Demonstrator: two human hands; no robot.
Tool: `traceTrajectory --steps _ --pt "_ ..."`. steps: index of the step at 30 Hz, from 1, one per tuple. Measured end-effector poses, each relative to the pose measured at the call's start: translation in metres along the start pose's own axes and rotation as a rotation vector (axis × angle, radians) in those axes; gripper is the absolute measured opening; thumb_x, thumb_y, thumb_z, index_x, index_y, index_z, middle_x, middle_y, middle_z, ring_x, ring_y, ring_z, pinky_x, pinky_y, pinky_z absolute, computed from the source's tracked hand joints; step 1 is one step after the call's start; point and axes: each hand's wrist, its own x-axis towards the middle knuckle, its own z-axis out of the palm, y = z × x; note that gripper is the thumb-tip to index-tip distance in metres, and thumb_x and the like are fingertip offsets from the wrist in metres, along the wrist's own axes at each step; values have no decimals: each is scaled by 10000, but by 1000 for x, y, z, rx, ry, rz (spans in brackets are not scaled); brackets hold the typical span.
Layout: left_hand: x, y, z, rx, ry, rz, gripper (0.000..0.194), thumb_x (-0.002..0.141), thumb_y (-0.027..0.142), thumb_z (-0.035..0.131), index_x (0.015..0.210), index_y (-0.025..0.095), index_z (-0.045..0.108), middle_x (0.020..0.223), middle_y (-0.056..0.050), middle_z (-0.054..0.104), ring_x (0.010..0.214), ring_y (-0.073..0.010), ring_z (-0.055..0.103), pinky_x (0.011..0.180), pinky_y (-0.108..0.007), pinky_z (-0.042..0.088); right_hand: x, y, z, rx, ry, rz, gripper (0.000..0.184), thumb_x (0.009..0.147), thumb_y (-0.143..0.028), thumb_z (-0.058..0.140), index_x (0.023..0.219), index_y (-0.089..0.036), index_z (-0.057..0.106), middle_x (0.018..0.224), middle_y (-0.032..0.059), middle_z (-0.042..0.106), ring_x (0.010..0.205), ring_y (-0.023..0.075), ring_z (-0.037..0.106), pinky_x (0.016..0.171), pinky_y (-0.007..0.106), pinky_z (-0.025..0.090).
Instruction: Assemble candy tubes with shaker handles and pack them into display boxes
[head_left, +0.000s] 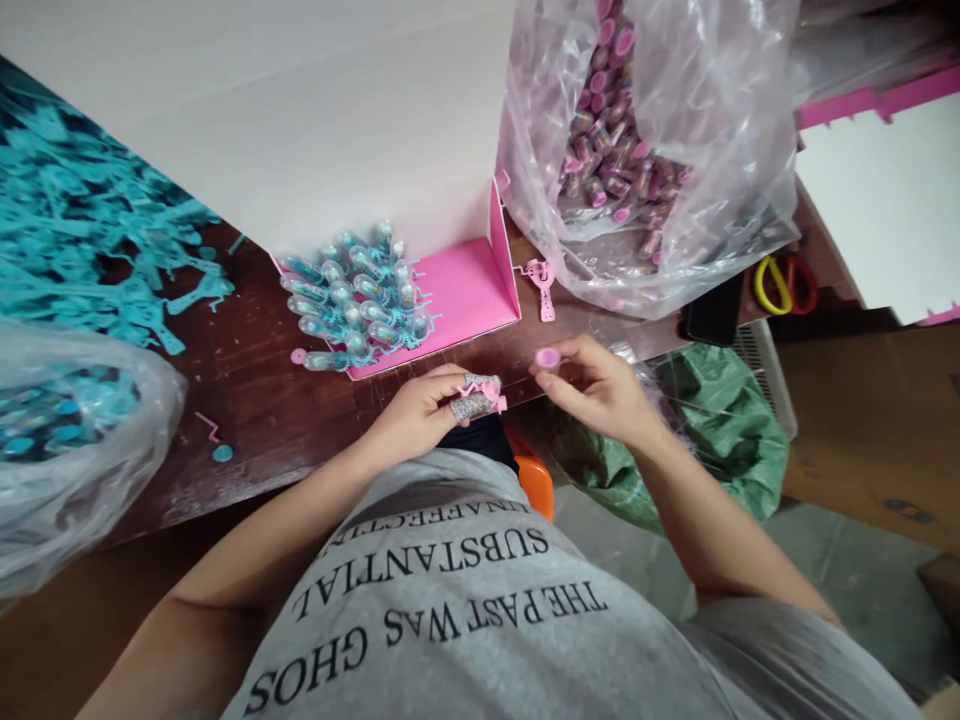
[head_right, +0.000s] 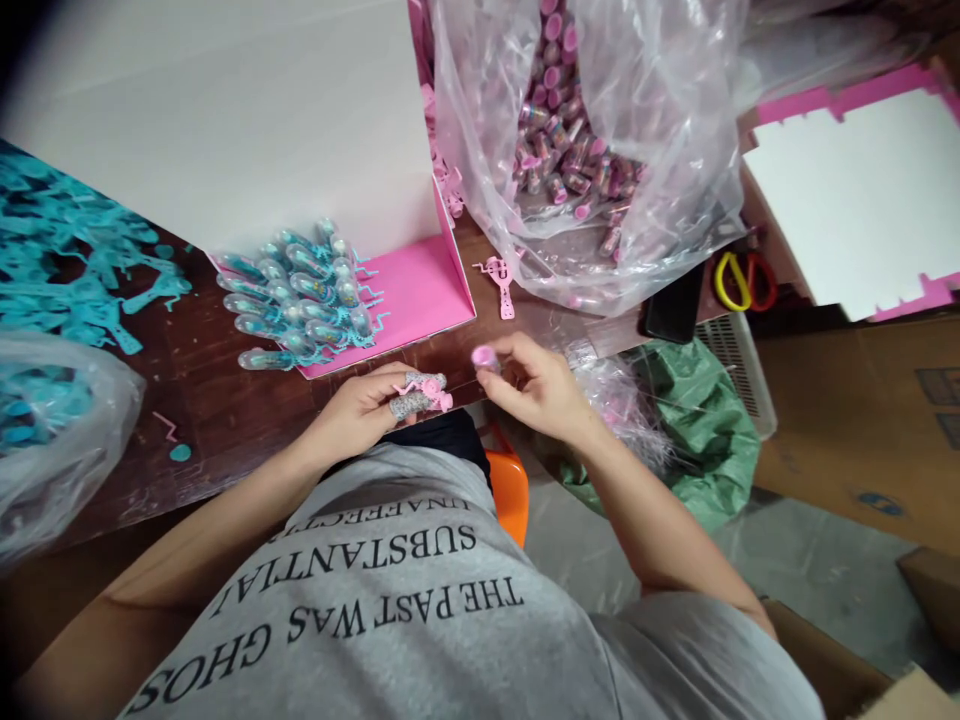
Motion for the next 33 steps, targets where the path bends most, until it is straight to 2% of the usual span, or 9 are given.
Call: traceTrajectory --steps 2,5,14,18,23,25,27,30,33 --pt "1 -3 -5 49 -38 -7 195 991 199 643 1071 200 821 1018 -47 730 704 -82 646 617 -187 561 5 -3 -12 -255 -162 -151 277 1040 -407 672 1247 -230 726 988 54 745 757 154 692 702 295 584" --pt "3 -4 -7 92 -66 -1 218 990 167 624 1063 201 826 1031 -51 723 782 -103 673 647 -189 569 13 -8 -21 -414 -327 -288 382 1092 -411 583 1406 -216 679 1080 87 754 881 188 732 765 323 609" --pt "13 8 2 186 -16 217 217 971 111 648 1011 233 823 1011 -35 770 932 -143 719 880 -281 606 23 -12 -24 -322 -330 -469 251 1107 -332 578 1335 -263 656 1102 36 790 927 152 752 786 275 607" --pt "14 8 13 352 97 281 248 983 93 601 1059 216 803 1050 -47 775 956 -158 728 865 -288 609 23 -14 -20 -352 -296 -391 287 1111 -393 559 1273 -203 699 1064 71 798 878 164 745 745 283 576" --pt "13 5 20 726 201 437 287 969 74 553 1124 186 768 1198 -81 771 1005 -203 747 858 -302 619 31 -19 -18 -181 -363 106 682 1106 -660 390 751 -176 715 578 1 641 517 112 574 545 270 412" --pt "16 6 19 764 207 454 276 972 82 565 1135 189 760 1189 -79 768 1014 -207 749 861 -299 622 42 -21 -28 -123 -394 226 763 1097 -714 329 715 -176 713 528 -5 603 482 107 549 537 269 400" --pt "21 9 15 709 225 425 258 985 95 579 1145 193 756 1169 -73 764 1045 -203 743 884 -296 621 55 -24 -43 -118 -347 198 735 1082 -736 349 884 -169 773 664 20 699 559 121 609 580 272 444" --pt "27 14 10 580 256 356 223 998 114 600 1136 189 759 1122 -66 759 1027 -188 732 912 -300 616 69 -27 -58 -193 -305 -51 597 1006 -721 585 1236 -195 748 1044 72 789 796 160 695 714 292 514" --pt "29 16 6 491 263 321 223 993 115 603 1130 191 762 1080 -58 757 990 -179 723 904 -304 613 74 -29 -58 -255 -425 -184 486 989 -651 676 1160 -203 752 971 37 789 785 146 678 732 284 487"
